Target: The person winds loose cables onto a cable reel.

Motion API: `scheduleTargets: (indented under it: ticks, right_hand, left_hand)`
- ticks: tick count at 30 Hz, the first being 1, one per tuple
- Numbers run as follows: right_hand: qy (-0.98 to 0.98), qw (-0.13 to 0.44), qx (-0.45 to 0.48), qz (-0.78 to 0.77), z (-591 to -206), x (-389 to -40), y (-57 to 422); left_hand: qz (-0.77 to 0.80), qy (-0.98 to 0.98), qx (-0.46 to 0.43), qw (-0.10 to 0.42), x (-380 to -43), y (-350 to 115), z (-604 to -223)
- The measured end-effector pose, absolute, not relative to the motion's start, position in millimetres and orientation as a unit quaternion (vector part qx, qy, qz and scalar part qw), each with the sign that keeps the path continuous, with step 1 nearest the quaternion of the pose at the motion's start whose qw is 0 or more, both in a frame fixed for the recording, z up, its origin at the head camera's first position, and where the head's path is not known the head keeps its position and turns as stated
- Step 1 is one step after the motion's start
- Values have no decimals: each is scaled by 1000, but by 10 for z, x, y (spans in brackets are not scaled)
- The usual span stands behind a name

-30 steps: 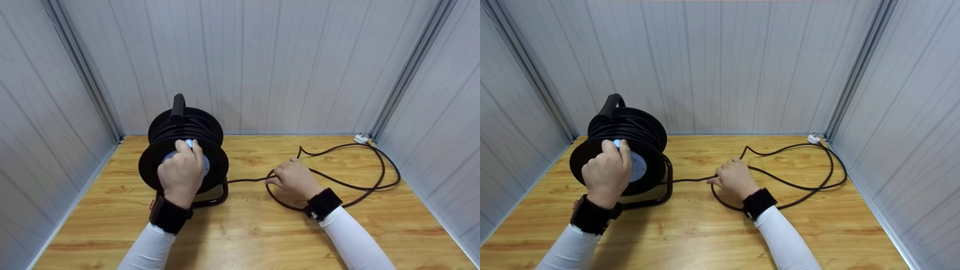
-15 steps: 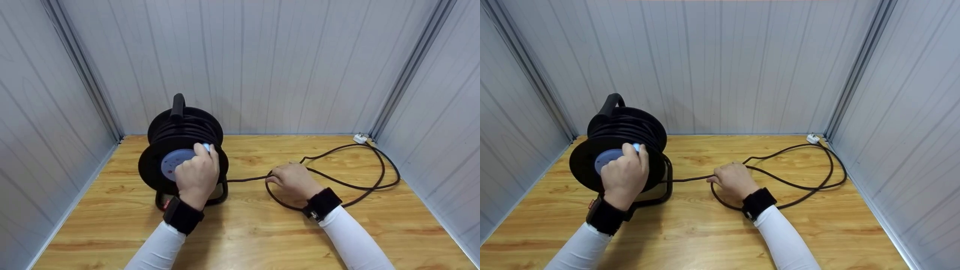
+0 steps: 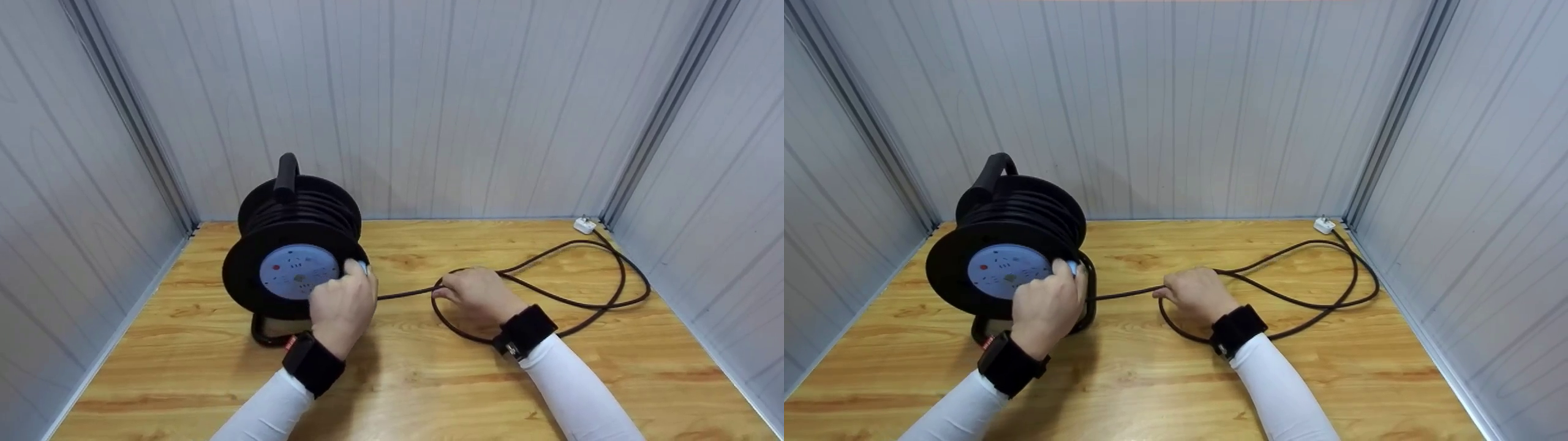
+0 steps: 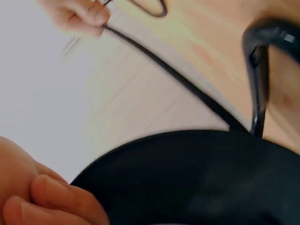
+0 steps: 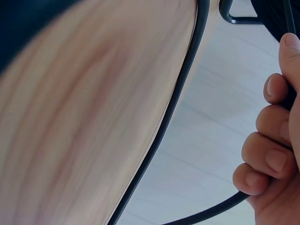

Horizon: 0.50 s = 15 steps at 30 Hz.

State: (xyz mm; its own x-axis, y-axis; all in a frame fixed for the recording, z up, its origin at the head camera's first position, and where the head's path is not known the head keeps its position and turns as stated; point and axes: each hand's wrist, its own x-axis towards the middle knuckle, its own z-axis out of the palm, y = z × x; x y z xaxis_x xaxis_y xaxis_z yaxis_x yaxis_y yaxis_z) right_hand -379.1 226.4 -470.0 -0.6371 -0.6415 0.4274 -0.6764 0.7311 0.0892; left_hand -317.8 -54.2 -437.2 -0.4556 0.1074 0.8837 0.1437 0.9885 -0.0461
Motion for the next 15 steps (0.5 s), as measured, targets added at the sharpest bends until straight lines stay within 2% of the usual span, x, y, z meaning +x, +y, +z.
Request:
scheduleTargets:
  ticks: [4,11,15]
  right_hand:
    - [-913,204,351,41,-4683,-3781,2275]
    - [-905,205,370,51,-4681,-3784,2244]
    - [-904,195,375,56,-4668,-3776,2253]
  left_hand:
    - [12,-867,-83,491,-3162,-540,-4510]
    - [85,-904,-125,399,-3100,-594,-4593]
    - [94,-910,-130,383,-3095,-603,-4596]
